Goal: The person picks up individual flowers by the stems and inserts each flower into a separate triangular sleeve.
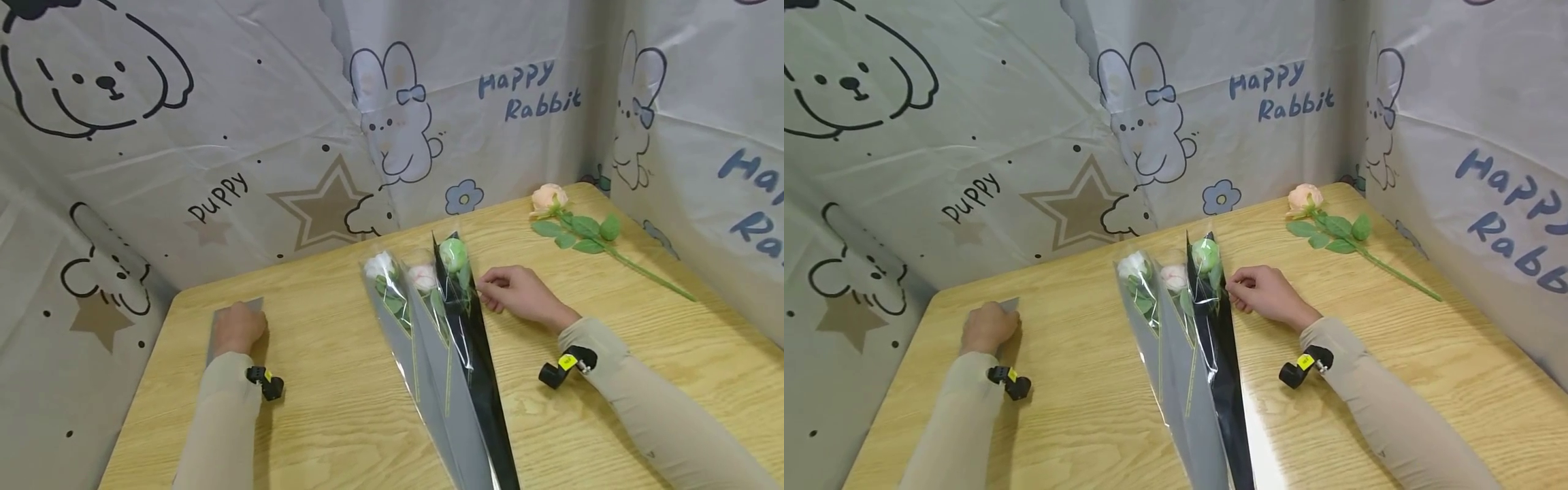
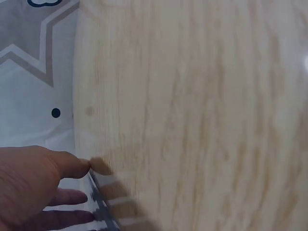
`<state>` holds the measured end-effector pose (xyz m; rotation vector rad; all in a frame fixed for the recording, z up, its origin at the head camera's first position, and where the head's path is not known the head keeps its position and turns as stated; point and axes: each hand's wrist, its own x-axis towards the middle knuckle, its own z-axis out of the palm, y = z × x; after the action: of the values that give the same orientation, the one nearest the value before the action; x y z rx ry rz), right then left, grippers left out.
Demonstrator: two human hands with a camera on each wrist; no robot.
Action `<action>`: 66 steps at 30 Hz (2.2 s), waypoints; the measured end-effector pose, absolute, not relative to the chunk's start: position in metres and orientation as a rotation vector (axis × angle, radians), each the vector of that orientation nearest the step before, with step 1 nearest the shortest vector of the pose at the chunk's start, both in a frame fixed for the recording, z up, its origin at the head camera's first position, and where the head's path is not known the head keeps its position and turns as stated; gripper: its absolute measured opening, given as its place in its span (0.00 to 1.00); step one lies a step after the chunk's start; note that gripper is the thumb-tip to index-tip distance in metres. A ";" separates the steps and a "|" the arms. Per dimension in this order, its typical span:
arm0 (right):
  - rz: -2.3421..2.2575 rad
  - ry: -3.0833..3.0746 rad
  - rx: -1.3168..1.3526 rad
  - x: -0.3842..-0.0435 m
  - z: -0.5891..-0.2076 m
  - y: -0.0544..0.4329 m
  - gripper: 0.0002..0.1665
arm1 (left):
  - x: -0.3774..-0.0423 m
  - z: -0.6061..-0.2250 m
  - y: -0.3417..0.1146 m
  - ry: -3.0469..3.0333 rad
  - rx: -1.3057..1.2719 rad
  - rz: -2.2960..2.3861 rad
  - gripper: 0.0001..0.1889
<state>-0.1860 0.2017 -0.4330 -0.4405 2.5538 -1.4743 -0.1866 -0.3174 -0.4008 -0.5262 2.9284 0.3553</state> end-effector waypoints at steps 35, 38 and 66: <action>-1.520 2.532 -0.408 -0.184 -0.423 0.199 0.15 | -0.185 -0.400 -0.200 3.198 0.022 0.991 0.23; -1.551 2.510 -0.403 -0.183 -0.418 0.197 0.16 | -0.180 -0.393 -0.184 3.218 0.081 1.046 0.22; -1.827 2.347 -0.333 -0.175 -0.380 0.156 0.26 | -0.130 -0.376 -0.058 3.372 1.011 0.929 0.18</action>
<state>-0.1747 0.1557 -0.3804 -0.3327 2.3468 -1.8272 -0.1300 -0.0578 -0.3761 1.0109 3.3719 0.9293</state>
